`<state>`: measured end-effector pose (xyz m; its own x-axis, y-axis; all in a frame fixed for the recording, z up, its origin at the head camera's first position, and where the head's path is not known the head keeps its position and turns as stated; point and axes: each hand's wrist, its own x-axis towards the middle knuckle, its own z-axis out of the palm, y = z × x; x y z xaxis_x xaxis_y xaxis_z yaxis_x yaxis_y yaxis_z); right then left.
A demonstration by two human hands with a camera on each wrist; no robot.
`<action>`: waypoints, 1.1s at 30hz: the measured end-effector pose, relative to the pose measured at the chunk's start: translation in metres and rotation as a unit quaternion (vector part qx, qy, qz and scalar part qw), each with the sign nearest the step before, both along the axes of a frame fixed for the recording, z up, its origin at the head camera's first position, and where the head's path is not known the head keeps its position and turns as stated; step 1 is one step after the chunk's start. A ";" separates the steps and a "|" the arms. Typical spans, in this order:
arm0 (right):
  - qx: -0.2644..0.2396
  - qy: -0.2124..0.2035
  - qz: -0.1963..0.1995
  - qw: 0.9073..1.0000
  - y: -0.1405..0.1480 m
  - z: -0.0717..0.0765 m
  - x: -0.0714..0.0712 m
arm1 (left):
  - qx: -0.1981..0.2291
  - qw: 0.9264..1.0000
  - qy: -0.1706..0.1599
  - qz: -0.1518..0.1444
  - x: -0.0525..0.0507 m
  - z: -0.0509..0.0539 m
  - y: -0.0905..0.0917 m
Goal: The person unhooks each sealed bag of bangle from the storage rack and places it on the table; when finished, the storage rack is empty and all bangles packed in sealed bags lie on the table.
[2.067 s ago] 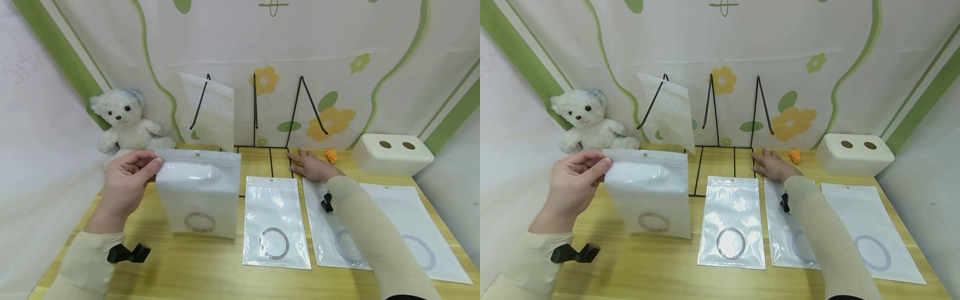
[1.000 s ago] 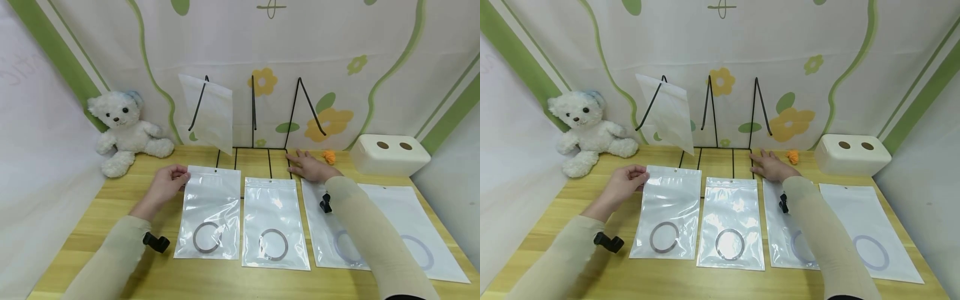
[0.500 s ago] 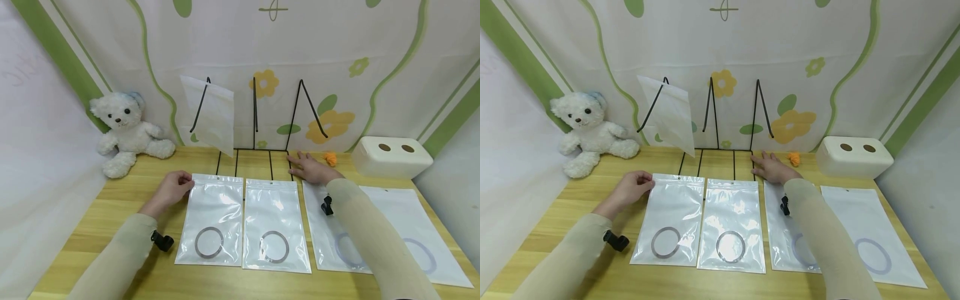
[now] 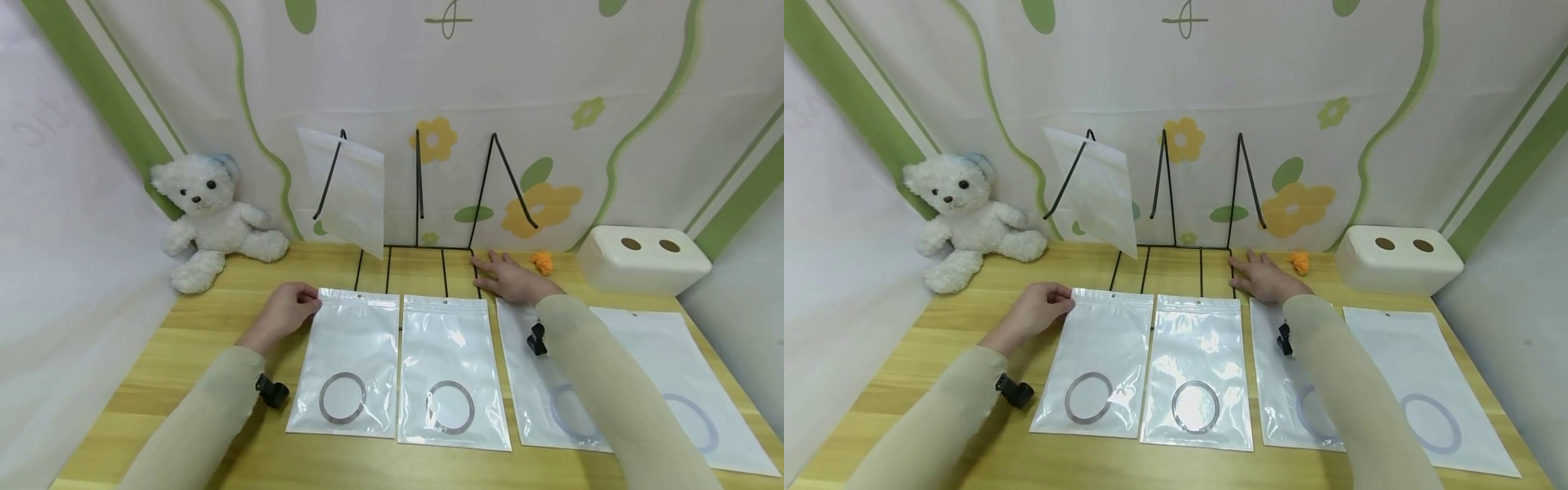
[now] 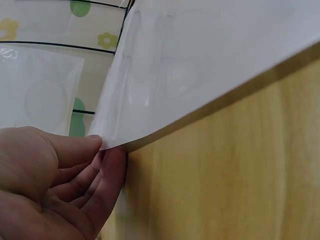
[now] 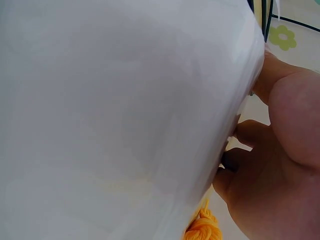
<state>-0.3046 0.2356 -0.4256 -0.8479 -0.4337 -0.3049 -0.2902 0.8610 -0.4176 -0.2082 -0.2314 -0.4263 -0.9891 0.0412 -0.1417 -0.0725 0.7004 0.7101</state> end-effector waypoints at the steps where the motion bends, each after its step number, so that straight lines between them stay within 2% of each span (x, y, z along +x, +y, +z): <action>1: -0.001 0.000 0.000 1.000 0.000 0.000 0.000 | -0.002 1.000 0.001 -0.001 0.000 0.001 -0.001; 7: -0.003 0.002 0.000 1.000 0.000 0.001 0.000 | -0.006 1.000 0.009 -0.007 -0.003 0.007 -0.010; 11: -0.001 0.001 0.000 1.000 -0.001 0.001 -0.001 | 0.015 1.000 0.022 -0.005 -0.005 0.015 -0.016; 15: 0.001 0.001 -0.001 1.000 0.000 0.001 -0.001 | 0.049 0.998 0.041 0.007 -0.010 0.029 -0.019; 19: 0.007 0.001 0.001 1.000 0.002 -0.002 -0.002 | 0.089 0.993 0.071 0.027 -0.018 0.047 -0.019; 26: 0.008 -0.001 0.002 1.000 0.003 -0.003 -0.004 | 0.141 0.977 0.145 0.065 -0.034 0.075 -0.018; 33: 0.010 -0.002 0.001 1.000 0.001 -0.001 -0.002 | 0.206 0.951 0.208 0.104 -0.054 0.102 -0.009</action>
<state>-0.3064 0.2361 -0.4263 -0.8454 -0.4299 -0.3171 -0.2905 0.8682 -0.4023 -0.2620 -0.2405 -0.3246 -0.9489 -0.1937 0.2492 0.1682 0.3577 0.9186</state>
